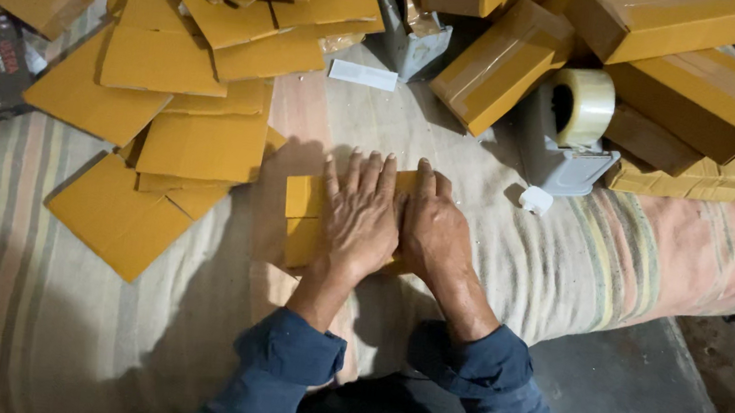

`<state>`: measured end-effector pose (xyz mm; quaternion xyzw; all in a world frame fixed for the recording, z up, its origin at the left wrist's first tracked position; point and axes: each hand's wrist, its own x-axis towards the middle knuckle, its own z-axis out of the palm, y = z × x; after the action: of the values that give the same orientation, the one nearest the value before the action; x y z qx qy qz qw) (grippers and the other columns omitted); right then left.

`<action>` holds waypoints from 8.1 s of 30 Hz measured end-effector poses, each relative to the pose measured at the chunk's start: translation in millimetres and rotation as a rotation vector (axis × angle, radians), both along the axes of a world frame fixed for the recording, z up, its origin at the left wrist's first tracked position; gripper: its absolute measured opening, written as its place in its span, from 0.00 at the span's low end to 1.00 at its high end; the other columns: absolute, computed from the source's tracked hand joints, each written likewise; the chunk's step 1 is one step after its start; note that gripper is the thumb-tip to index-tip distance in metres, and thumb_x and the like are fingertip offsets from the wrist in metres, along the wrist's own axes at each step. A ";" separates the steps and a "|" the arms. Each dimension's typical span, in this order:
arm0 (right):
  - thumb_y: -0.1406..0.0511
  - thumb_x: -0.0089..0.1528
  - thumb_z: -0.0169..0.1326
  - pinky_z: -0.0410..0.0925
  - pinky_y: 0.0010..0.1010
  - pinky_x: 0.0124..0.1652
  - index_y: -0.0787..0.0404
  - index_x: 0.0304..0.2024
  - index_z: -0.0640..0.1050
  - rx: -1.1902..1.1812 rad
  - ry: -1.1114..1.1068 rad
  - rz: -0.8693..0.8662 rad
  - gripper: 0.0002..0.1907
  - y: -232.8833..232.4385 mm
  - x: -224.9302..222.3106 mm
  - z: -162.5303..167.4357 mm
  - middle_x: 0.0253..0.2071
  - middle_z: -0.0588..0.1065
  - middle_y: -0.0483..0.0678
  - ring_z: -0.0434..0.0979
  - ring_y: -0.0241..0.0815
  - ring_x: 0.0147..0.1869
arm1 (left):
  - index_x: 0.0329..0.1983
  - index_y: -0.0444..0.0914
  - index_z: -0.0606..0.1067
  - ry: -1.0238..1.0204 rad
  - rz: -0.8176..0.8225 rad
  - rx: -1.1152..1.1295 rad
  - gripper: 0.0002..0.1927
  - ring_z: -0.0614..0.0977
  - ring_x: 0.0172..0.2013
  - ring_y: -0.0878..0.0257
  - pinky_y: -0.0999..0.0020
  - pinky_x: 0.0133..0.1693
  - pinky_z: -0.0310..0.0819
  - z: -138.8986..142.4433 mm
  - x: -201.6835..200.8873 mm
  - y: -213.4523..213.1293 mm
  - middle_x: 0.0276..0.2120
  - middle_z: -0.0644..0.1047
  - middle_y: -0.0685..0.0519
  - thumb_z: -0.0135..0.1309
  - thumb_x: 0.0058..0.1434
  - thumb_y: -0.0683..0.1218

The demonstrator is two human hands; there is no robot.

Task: The person folds flat cardboard boxes into open boxes one at a time, pressing the sides and flaps to set the creases, and places each finished box onto the pile on the padded work surface.

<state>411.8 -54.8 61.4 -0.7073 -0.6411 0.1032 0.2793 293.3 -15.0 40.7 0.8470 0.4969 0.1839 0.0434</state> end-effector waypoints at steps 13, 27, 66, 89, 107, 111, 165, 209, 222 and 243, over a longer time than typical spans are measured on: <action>0.55 0.57 0.48 0.63 0.54 0.59 0.67 0.56 0.70 0.409 -0.655 0.047 0.30 13.0 -29.3 -10.7 0.54 0.72 0.69 0.73 0.67 0.59 | 0.70 0.39 0.64 -0.005 0.205 -0.076 0.27 0.61 0.64 0.30 0.37 0.62 0.55 -0.4 -73.1 -0.7 0.65 0.64 0.36 0.38 0.72 0.55; 0.54 0.68 0.45 0.61 0.50 0.59 0.65 0.51 0.75 -0.128 -0.480 0.058 0.22 25.3 -18.1 16.8 0.52 0.74 0.60 0.71 0.58 0.60 | 0.53 0.40 0.70 -0.184 0.228 -0.388 0.17 0.74 0.53 0.39 0.41 0.53 0.69 9.6 -83.2 16.1 0.57 0.69 0.39 0.38 0.73 0.54; 0.52 0.56 0.57 0.59 0.35 0.67 0.62 0.72 0.63 -0.355 1.130 0.067 0.44 -24.8 32.3 4.0 0.68 0.70 0.55 0.67 0.47 0.72 | 0.73 0.32 0.60 -1.143 -0.040 -0.827 0.54 0.78 0.54 0.52 0.56 0.53 0.76 -29.8 -124.3 -23.4 0.54 0.76 0.39 0.63 0.49 0.62; 0.54 0.59 0.62 0.56 0.55 0.68 0.65 0.56 0.71 0.461 -0.040 0.389 0.30 -39.9 21.5 -39.9 0.65 0.64 0.60 0.57 0.66 0.73 | 0.71 0.35 0.61 -0.622 -0.132 0.311 0.44 0.67 0.68 0.37 0.45 0.66 0.66 -55.6 -143.0 -44.3 0.68 0.62 0.35 0.66 0.58 0.59; 0.54 0.51 0.67 0.60 0.49 0.64 0.62 0.66 0.69 0.153 -0.162 0.741 0.44 54.7 -1.6 21.0 0.67 0.66 0.58 0.62 0.62 0.70 | 0.72 0.34 0.63 -0.849 -0.076 0.141 0.43 0.77 0.63 0.49 0.46 0.71 0.57 -57.6 -102.3 -43.6 0.59 0.77 0.41 0.67 0.59 0.54; 0.57 0.61 0.62 0.66 0.45 0.65 0.61 0.61 0.76 0.348 0.002 0.454 0.28 41.3 2.9 6.2 0.68 0.67 0.58 0.67 0.58 0.70 | 0.71 0.37 0.67 -0.969 -0.022 -0.111 0.38 0.83 0.57 0.53 0.56 0.62 0.75 -59.8 -104.7 -33.5 0.57 0.79 0.44 0.59 0.64 0.61; 0.58 0.66 0.46 0.62 0.57 0.63 0.65 0.45 0.75 0.290 -0.511 0.205 0.16 76.7 -36.4 -87.2 0.46 0.77 0.62 0.73 0.61 0.57 | 0.54 0.37 0.74 0.034 0.303 0.064 0.18 0.71 0.55 0.42 0.37 0.58 0.57 -56.6 -51.6 37.7 0.54 0.74 0.40 0.46 0.67 0.51; 0.58 0.60 0.52 0.69 0.45 0.39 0.58 0.29 0.78 0.319 -0.359 0.348 0.12 92.5 -30.4 -81.8 0.30 0.78 0.54 0.78 0.55 0.36 | 0.41 0.36 0.78 -0.060 0.101 -0.010 0.16 0.81 0.42 0.42 0.39 0.49 0.69 -62.2 -70.9 60.5 0.39 0.81 0.41 0.41 0.72 0.49; 0.59 0.63 0.53 0.68 0.43 0.41 0.61 0.34 0.76 0.309 -0.278 0.409 0.12 94.2 -24.9 -86.5 0.31 0.78 0.56 0.77 0.55 0.37 | 0.43 0.33 0.76 -0.266 -0.046 0.108 0.12 0.80 0.40 0.39 0.44 0.41 0.71 -62.9 -75.9 63.4 0.39 0.80 0.37 0.46 0.66 0.45; 0.57 0.61 0.52 0.69 0.48 0.41 0.58 0.25 0.79 0.147 -0.508 0.013 0.15 96.7 -33.3 -75.4 0.30 0.80 0.55 0.80 0.54 0.38 | 0.45 0.34 0.78 -0.109 0.152 -0.066 0.23 0.80 0.45 0.41 0.41 0.50 0.70 -53.0 -70.5 66.2 0.45 0.80 0.38 0.37 0.73 0.54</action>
<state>378.5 41.9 -14.0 -0.6844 -0.7009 -0.1228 0.1592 222.8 51.2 -12.2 0.7937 0.5624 0.2158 0.0842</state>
